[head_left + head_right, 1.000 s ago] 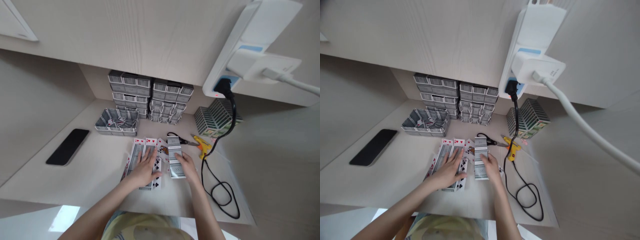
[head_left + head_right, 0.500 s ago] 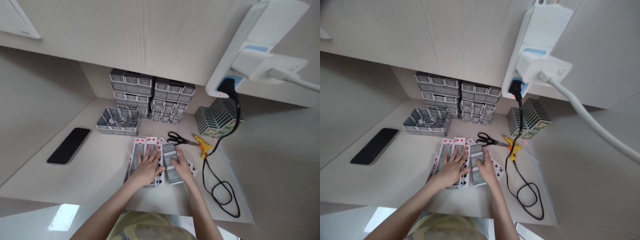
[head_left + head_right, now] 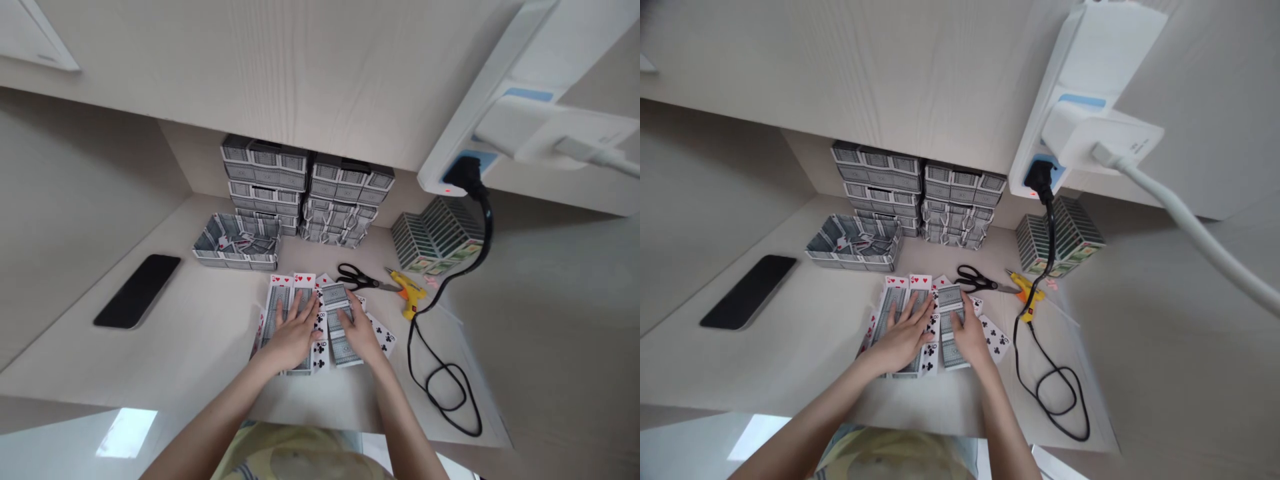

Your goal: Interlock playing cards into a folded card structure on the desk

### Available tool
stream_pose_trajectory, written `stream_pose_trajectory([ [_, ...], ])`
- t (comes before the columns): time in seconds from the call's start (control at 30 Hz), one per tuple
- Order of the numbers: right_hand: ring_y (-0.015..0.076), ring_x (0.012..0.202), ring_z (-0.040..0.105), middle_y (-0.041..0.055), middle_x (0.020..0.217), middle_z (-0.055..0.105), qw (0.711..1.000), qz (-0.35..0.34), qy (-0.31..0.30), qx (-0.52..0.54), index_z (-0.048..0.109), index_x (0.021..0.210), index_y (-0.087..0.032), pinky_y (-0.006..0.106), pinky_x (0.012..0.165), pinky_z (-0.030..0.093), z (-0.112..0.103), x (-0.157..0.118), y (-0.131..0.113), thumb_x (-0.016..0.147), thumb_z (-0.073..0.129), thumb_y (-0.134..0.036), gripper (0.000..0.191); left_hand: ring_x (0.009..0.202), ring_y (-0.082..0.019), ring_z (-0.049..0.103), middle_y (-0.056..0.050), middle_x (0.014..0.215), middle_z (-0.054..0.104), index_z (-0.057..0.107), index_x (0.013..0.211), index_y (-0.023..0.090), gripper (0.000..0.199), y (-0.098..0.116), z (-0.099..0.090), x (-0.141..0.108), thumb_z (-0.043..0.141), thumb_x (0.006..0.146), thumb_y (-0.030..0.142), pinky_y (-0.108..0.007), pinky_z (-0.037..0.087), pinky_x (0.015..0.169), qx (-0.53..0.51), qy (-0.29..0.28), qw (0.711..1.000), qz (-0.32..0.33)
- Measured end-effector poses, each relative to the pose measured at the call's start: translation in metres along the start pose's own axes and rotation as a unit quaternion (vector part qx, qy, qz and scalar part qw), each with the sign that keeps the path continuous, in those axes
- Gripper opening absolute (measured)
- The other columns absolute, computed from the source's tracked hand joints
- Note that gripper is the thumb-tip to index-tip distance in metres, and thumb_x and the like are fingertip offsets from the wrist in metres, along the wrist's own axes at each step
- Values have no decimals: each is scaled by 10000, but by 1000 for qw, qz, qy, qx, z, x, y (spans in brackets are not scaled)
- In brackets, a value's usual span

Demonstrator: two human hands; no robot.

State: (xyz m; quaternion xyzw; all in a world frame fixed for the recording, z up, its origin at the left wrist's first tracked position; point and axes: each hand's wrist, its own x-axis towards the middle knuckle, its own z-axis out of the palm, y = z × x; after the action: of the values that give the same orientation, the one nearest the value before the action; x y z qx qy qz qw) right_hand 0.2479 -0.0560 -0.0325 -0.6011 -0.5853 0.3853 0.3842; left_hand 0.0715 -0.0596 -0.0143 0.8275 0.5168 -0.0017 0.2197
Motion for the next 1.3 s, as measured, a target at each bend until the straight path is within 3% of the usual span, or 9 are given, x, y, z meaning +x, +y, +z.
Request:
stream_pose_trajectory([
  [0.43, 198, 1181, 446, 72, 1293, 470, 996, 22, -16, 86, 380, 1282, -213, 387, 1027, 302, -2, 2, 6, 786, 500, -332, 524, 1334, -257, -123, 9, 1479, 54, 144, 1399, 198, 566, -1, 5, -1, 276, 865, 332, -587, -19, 1024, 14, 31, 999, 5],
  [0.8, 205, 1208, 421, 83, 1291, 473, 1000, 3, 1, 4, 256, 1356, -200, 379, 1028, 298, 6, -4, -2, 786, 486, -281, 620, 1331, -269, -131, -12, 1480, 54, 131, 1402, 187, 573, -1, 5, 2, 273, 865, 325, -597, -28, 1016, 15, 21, 1000, -3],
  [1.07, 213, 1238, 379, 44, 1372, 374, 998, 16, -25, 48, 190, 1376, -251, 407, 1037, 274, 5, -12, -2, 669, 603, -214, 819, 1332, -270, -121, -11, 1480, 64, 111, 1405, 214, 581, -1, 4, 3, 276, 862, 340, -605, -39, 1009, -10, 16, 1000, -8],
  [1.3, 224, 1204, 416, 67, 1333, 420, 998, 32, -23, 42, 203, 1373, -232, 408, 1017, 295, 6, -10, -5, 665, 593, -204, 808, 1330, -270, -134, -3, 1480, 39, 108, 1402, 246, 577, -3, 0, 5, 275, 870, 390, -625, -50, 991, -26, 0, 999, -21],
])
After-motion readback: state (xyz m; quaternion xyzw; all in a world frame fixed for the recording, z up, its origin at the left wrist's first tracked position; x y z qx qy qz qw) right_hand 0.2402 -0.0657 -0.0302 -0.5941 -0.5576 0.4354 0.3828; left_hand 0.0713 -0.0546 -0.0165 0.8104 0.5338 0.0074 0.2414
